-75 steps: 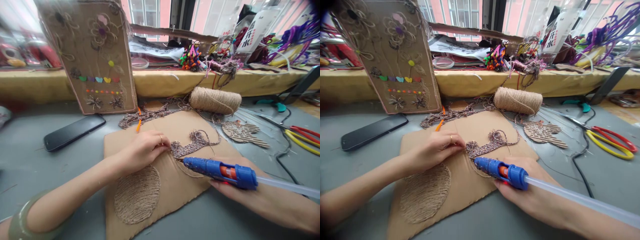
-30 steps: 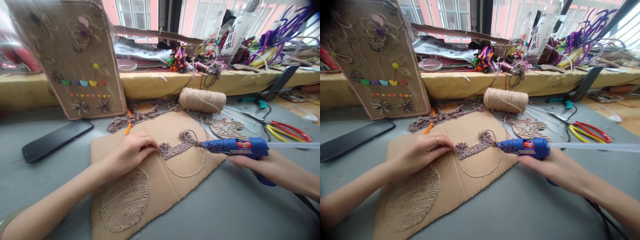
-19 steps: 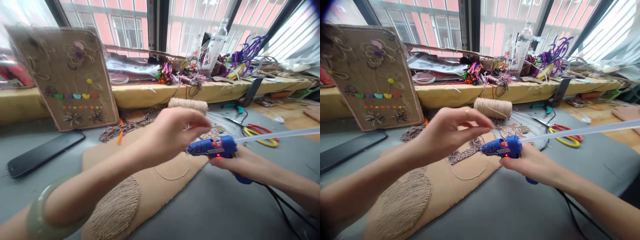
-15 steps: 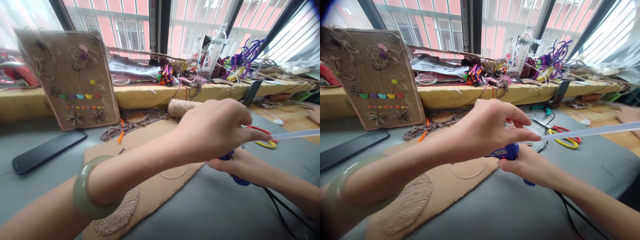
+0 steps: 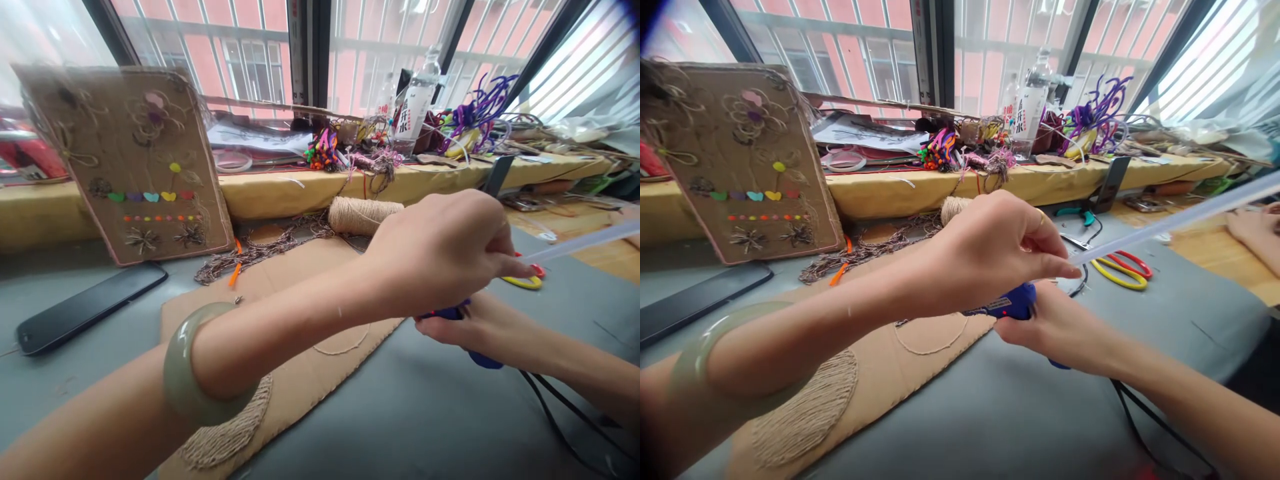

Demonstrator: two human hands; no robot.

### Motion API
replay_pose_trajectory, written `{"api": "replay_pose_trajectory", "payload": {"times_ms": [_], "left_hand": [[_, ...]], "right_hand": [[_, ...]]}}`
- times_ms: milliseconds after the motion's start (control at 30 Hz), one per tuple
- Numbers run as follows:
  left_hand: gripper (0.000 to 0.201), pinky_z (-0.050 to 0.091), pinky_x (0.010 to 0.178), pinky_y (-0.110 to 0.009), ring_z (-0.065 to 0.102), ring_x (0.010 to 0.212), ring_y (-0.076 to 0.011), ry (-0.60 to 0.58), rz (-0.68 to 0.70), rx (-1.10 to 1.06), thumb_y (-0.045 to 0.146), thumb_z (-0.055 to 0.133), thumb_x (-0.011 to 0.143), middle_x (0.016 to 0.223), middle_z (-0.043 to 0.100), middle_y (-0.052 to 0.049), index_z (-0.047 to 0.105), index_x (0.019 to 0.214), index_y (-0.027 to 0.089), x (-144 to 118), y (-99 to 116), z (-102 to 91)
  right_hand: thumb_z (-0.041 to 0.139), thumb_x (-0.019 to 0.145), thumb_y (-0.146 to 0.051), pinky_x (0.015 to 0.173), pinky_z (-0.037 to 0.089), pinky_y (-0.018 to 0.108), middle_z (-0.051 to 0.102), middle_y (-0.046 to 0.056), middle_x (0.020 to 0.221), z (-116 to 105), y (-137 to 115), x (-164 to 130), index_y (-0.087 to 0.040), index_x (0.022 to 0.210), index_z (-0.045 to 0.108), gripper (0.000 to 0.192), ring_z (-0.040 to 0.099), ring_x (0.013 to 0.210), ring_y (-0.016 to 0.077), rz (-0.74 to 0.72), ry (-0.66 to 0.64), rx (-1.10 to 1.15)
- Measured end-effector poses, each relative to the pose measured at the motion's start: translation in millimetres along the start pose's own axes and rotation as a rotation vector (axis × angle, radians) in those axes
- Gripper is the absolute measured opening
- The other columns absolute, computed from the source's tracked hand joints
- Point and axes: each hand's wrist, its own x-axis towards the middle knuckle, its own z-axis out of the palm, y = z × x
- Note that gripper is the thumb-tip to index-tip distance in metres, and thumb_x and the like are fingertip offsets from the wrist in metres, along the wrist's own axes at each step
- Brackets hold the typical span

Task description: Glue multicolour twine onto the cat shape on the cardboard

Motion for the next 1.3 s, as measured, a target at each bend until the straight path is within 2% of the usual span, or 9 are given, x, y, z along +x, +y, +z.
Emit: {"api": "replay_pose_trajectory", "payload": {"times_ms": [167,267,400,533,767,900,1033,1167,1300], "left_hand": [[0.014,0.049,0.061,-0.022,0.066,0.071,-0.0117,0.054,0.049,-0.082,0.028,0.064,0.082,0.07,0.071,0.005,0.073,0.076,0.019,-9.1,-6.2,-3.1],[0.013,0.05,0.066,-0.018,0.067,0.077,-0.0101,0.013,0.137,-0.195,0.024,0.063,0.083,0.077,0.073,0.004,0.073,0.084,0.015,-13.3,-11.2,-7.1],[0.01,0.05,0.071,-0.014,0.065,0.084,-0.0073,-0.014,0.173,-0.209,0.022,0.064,0.08,0.079,0.072,0.009,0.073,0.085,0.018,-14.7,-13.1,-11.8],[0.009,0.049,0.066,-0.017,0.063,0.081,-0.0095,0.066,0.165,-0.205,0.025,0.07,0.076,0.073,0.071,0.007,0.073,0.08,0.017,-14.9,-11.2,-13.0],[0.01,0.05,0.071,-0.025,0.064,0.077,-0.014,0.187,0.058,-0.095,0.028,0.069,0.077,0.07,0.07,0.004,0.073,0.075,0.019,-23.1,-5.4,-6.3],[0.007,0.049,0.07,-0.025,0.061,0.074,-0.0137,0.237,0.157,-0.21,0.022,0.07,0.077,0.071,0.07,0.001,0.073,0.075,0.016,-31.3,-10.0,-6.0],[0.005,0.049,0.078,-0.024,0.061,0.077,-0.0123,0.159,0.296,-0.308,0.015,0.068,0.079,0.079,0.072,0.0,0.072,0.076,0.015,-36.7,-19.3,-10.5],[0.007,0.049,0.082,-0.025,0.062,0.081,-0.013,0.079,0.369,-0.307,0.011,0.065,0.08,0.084,0.073,-0.005,0.072,0.08,0.009,-35.1,-23.3,-15.7],[0.01,0.047,0.087,-0.023,0.062,0.085,-0.012,0.013,0.44,-0.287,0.01,0.063,0.082,0.088,0.074,-0.006,0.071,0.085,0.006,-31.6,-25.4,-16.4]], "right_hand": [[0.054,0.072,-0.031,0.059,0.054,0.034,0.066,0.001,0.075,-0.8,-1.3,1.4,-0.022,0.072,0.062,0.012,0.064,0.077,0.0253,-0.001,-0.1,0.02],[0.053,0.074,-0.033,0.061,0.054,0.033,0.065,0.0,0.073,-1.8,-4.1,1.0,-0.022,0.075,0.062,0.014,0.064,0.078,0.0243,-0.023,-0.137,0.038],[0.052,0.077,-0.036,0.064,0.054,0.034,0.066,0.0,0.076,-4.0,-9.7,0.3,-0.023,0.077,0.063,0.017,0.063,0.079,0.0243,-0.038,-0.19,0.073],[0.051,0.078,-0.041,0.063,0.054,0.035,0.065,0.001,0.073,-5.7,-13.8,0.3,-0.024,0.078,0.063,0.021,0.062,0.081,0.0264,-0.016,-0.194,0.058],[0.048,0.077,-0.035,0.067,0.053,0.037,0.061,0.001,0.074,-5.5,-15.3,0.9,-0.022,0.076,0.058,0.017,0.061,0.078,0.0247,-0.022,-0.169,-0.053],[0.048,0.075,-0.037,0.062,0.052,0.034,0.064,0.0,0.078,-4.3,-15.0,2.9,-0.023,0.075,0.059,0.017,0.061,0.078,0.024,-0.092,-0.215,-0.003],[0.05,0.074,-0.034,0.06,0.052,0.031,0.066,-0.001,0.082,-3.1,-15.7,3.2,-0.023,0.081,0.061,0.017,0.061,0.076,0.0211,-0.138,-0.262,0.032],[0.052,0.074,-0.031,0.056,0.049,0.025,0.064,-0.004,0.076,-1.4,-18.6,2.5,-0.024,0.081,0.061,0.014,0.059,0.068,0.0162,-0.158,-0.297,0.075],[0.051,0.075,-0.03,0.06,0.049,0.025,0.066,-0.004,0.081,-0.6,-20.5,3.8,-0.024,0.087,0.064,0.018,0.06,0.073,0.0165,-0.142,-0.32,0.104]]}}
